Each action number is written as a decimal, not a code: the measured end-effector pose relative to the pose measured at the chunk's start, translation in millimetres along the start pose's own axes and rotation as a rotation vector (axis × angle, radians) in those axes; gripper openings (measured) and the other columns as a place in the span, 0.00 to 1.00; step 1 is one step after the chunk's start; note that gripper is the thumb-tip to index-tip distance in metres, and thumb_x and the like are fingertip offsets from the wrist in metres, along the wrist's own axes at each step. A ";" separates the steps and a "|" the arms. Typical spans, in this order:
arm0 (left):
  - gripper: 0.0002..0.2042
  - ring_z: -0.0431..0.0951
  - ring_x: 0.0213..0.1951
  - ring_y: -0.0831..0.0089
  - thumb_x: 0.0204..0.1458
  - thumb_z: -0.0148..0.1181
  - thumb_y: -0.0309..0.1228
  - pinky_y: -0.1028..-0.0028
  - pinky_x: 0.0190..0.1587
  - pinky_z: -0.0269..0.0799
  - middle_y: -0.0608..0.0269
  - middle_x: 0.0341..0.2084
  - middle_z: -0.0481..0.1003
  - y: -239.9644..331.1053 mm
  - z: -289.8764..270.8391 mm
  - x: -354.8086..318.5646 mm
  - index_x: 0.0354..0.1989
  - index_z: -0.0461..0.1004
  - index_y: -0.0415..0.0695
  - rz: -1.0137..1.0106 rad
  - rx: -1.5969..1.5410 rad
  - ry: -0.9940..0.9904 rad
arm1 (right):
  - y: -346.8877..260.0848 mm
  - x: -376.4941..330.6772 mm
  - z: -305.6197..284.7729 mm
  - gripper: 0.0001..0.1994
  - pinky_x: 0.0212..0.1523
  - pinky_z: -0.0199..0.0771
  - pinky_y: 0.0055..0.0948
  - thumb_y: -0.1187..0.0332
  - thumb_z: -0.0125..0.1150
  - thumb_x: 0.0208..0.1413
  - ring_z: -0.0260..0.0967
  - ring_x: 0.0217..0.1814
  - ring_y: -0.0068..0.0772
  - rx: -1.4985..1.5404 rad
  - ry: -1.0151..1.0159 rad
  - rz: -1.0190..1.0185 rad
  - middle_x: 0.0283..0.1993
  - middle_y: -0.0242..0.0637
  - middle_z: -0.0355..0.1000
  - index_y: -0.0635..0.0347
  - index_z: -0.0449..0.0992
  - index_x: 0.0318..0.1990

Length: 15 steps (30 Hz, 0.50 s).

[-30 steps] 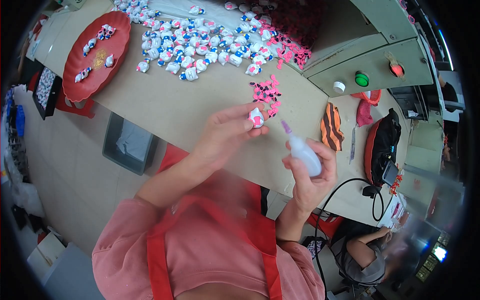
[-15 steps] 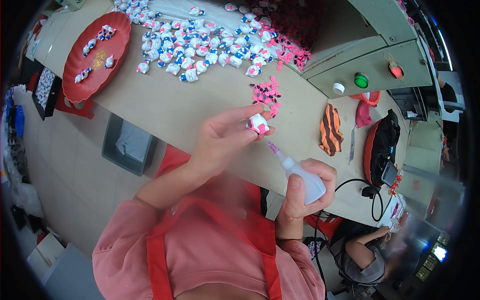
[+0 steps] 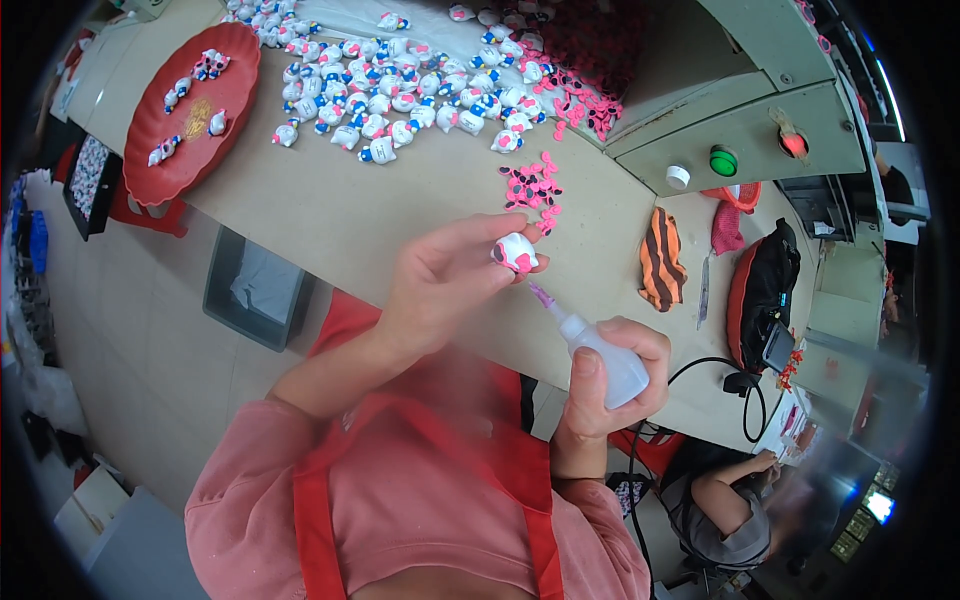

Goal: The person assembles small white plastic toy heads and pink butterfly components by hand, using glue and tweezers to join the parts.

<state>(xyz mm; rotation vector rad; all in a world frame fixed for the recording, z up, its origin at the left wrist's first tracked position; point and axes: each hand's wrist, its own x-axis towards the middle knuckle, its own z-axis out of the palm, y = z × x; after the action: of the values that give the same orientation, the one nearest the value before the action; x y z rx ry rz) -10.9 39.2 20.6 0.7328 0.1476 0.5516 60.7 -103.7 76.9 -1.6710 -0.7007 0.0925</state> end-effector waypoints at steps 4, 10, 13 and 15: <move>0.19 0.70 0.50 0.65 0.48 0.51 0.16 0.61 0.52 0.69 0.49 0.46 0.69 -0.3 0.4 -0.1 0.51 0.65 0.34 0.018 0.025 0.001 | 0.7 0.2 -1.0 0.14 0.31 0.62 0.19 0.67 0.63 0.41 0.62 0.29 0.23 -0.025 -0.030 -0.021 0.31 0.37 0.67 0.65 0.68 0.32; 0.19 0.70 0.50 0.65 0.48 0.50 0.16 0.61 0.52 0.68 0.49 0.46 0.68 -0.9 -0.2 0.2 0.51 0.65 0.34 0.024 0.042 -0.002 | -0.1 0.3 -1.0 0.13 0.31 0.62 0.19 0.67 0.62 0.41 0.62 0.28 0.22 -0.021 -0.034 -0.013 0.30 0.37 0.68 0.65 0.68 0.32; 0.19 0.70 0.49 0.65 0.48 0.50 0.15 0.61 0.52 0.68 0.48 0.46 0.68 -0.4 0.0 0.2 0.51 0.65 0.34 0.017 0.037 -0.004 | 0.1 0.9 -1.0 0.13 0.30 0.62 0.19 0.68 0.62 0.41 0.62 0.27 0.22 -0.038 -0.038 -0.037 0.30 0.37 0.68 0.65 0.68 0.32; 0.19 0.70 0.49 0.65 0.48 0.50 0.16 0.62 0.52 0.68 0.48 0.46 0.68 -0.3 0.0 0.2 0.51 0.65 0.34 0.007 0.029 -0.003 | 0.7 1.0 -1.0 0.13 0.30 0.62 0.19 0.67 0.62 0.41 0.62 0.27 0.22 -0.040 -0.035 -0.042 0.30 0.37 0.68 0.65 0.68 0.32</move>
<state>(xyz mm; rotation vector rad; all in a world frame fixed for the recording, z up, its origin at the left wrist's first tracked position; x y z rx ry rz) -10.6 39.1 20.4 0.7626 0.1506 0.5562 62.2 -104.1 76.9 -1.6950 -0.7677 0.0782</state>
